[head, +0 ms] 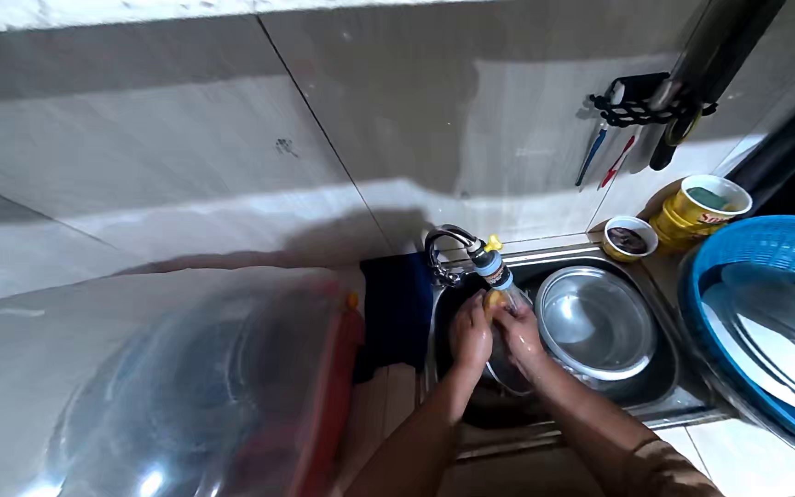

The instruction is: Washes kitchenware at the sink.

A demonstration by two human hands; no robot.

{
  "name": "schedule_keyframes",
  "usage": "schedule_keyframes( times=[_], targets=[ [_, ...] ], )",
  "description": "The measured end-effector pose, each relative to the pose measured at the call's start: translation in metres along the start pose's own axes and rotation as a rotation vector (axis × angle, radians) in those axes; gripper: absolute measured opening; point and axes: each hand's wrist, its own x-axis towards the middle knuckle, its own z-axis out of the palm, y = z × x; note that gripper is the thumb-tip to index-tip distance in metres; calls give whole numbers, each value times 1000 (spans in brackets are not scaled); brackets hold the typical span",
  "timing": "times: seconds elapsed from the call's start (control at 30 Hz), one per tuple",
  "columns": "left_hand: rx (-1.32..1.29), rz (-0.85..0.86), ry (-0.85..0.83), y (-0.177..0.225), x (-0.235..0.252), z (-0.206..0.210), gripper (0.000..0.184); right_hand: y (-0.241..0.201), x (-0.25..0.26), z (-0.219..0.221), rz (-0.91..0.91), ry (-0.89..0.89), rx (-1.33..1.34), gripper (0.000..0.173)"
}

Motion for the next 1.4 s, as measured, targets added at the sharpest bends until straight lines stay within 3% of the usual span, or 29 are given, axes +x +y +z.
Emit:
schedule_keyframes(
  times=[0.07,0.17,0.27,0.4,0.47,0.57,0.63,0.7,0.8,0.93,1.03,1.1,1.2,1.27,1.3,1.4],
  targets=[
    [6,22,33,-3,-4,3,52,24,27,-5,-244,80,-478,36],
    [20,37,34,-5,-6,0,51,57,50,-17,-436,28,-1204,28],
    [-7,4,30,-7,-2,-4,51,68,55,-34,-406,-196,-1517,33],
    [-70,-3,33,-16,5,-6,50,106,54,-58,-249,-480,-1740,40],
    [-110,2,22,-15,7,-8,50,113,36,-60,-144,-624,-1784,42],
    [-139,-15,16,-12,7,-13,51,95,-11,-49,114,-722,-1620,54],
    [-175,-19,21,-15,6,-15,52,69,-25,-35,306,-920,-1403,54],
    [-205,-17,17,-19,4,-18,53,58,-29,-18,364,-963,-1118,43],
    [-233,-3,28,-25,-4,-21,53,47,-30,10,183,-859,-876,33],
    [-219,24,61,-27,-16,-19,49,57,4,23,-89,-683,-1218,26],
    [-197,49,68,-23,-18,-17,46,88,34,-3,-271,-680,-1477,25],
    [-188,42,51,-20,-14,-15,46,106,40,-27,-338,-701,-1509,29],
    [-190,18,25,-19,-4,-13,48,122,25,-51,-180,-696,-1542,36],
    [-187,18,12,-17,1,-12,50,110,2,-48,93,-656,-1493,54],
    [-182,18,7,-16,2,-13,50,97,-10,-43,205,-682,-1453,60],
    [-186,9,-1,-14,5,-14,52,12,-35,-15,403,-1001,-1205,50]
  ],
)
